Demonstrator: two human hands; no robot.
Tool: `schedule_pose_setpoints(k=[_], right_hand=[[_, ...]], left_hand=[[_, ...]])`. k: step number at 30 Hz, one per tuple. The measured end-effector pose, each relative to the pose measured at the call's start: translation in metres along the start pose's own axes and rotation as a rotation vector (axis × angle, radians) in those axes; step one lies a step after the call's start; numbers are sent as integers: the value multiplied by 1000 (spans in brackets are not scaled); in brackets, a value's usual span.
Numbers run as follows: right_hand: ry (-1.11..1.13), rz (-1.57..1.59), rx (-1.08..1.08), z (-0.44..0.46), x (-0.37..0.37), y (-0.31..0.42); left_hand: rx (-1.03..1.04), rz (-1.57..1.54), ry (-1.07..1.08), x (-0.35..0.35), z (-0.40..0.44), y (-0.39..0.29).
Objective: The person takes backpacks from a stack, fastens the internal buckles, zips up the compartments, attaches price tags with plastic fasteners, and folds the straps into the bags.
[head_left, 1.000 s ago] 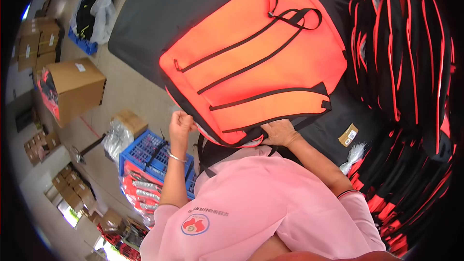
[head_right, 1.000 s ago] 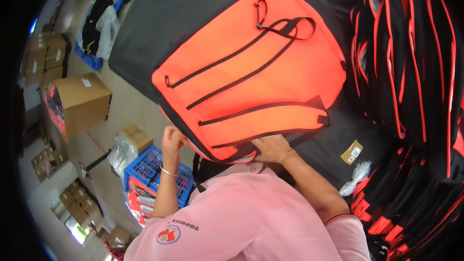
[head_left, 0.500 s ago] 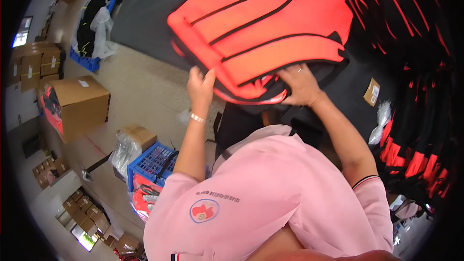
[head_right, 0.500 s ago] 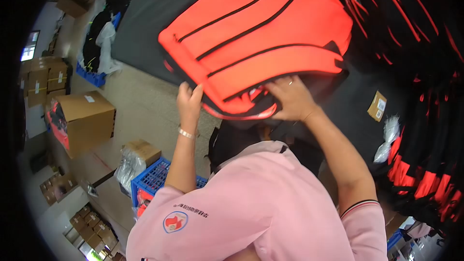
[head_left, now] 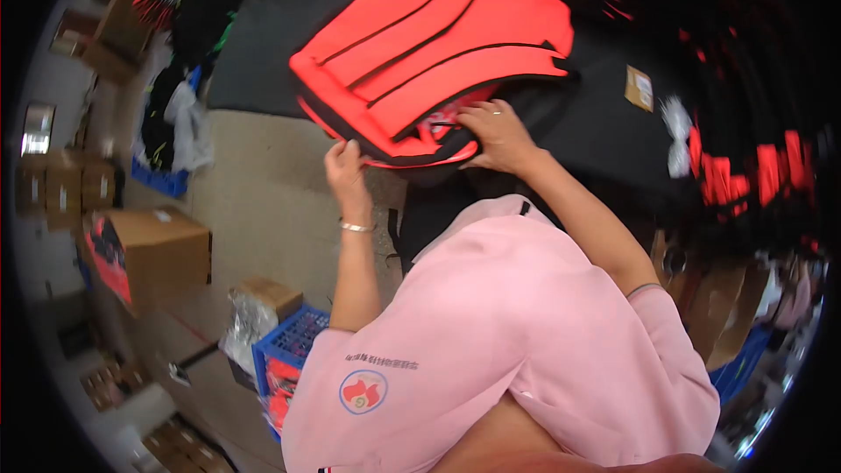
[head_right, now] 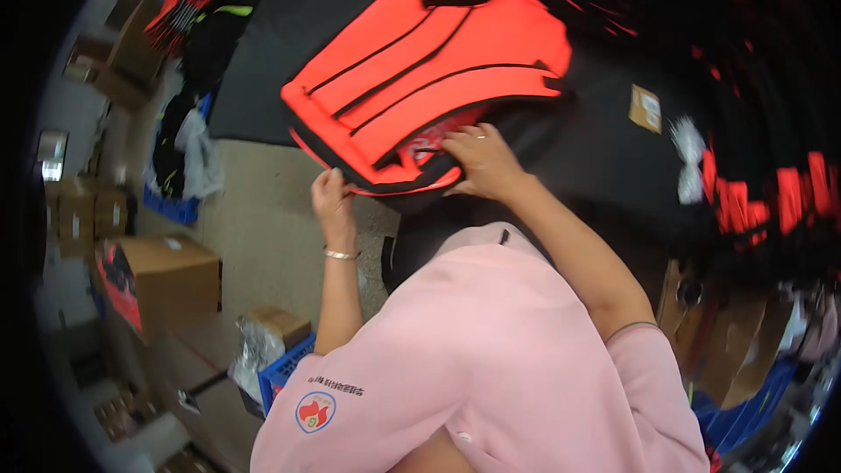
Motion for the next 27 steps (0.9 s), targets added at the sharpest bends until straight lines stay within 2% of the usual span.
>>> schedule_pose_setpoints(k=[3,6,8,11,14,16,19,21,22,24,25,27], right_hand=[[-34,7,28,-3,1,19],[48,17,72,-4,4,30],[17,40,73,-6,3,39],[-51,143,29,-14,9,42],[-117,314,-18,-24,-12,41],[-150,497,177,-40,-30,24],[-521,591,458,-78,-59,-13],[-694,568,630,-102,-56,-53],[-710,513,665,-108,-56,-72],[-665,509,758,-110,-51,-103],[-679,469,785,-107,-44,-118],[-666,444,759,-90,-43,-128]], left_hand=[[-102,84,123,0,-20,-15],[-116,252,283,18,-33,-29],[-95,313,312,24,-30,-33],[-255,108,207,28,-25,-28],[-270,128,183,14,-7,-12],[-170,259,226,1,8,-23],[-168,278,198,-21,22,-44],[-277,549,382,-46,32,-41],[-257,546,347,-52,33,-43],[-379,598,442,-65,22,-45],[-380,603,420,-67,15,-47],[-433,682,416,-71,7,-53]])
Point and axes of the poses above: each hand's wrist, its own z-axis towards the middle knuckle, its own x-axis out of the palm, y = z × x, the point moved 5 cm from there along z, towards the middle knuckle, and after that the axes turned 7 degrees about y, right-handed, at the moved point
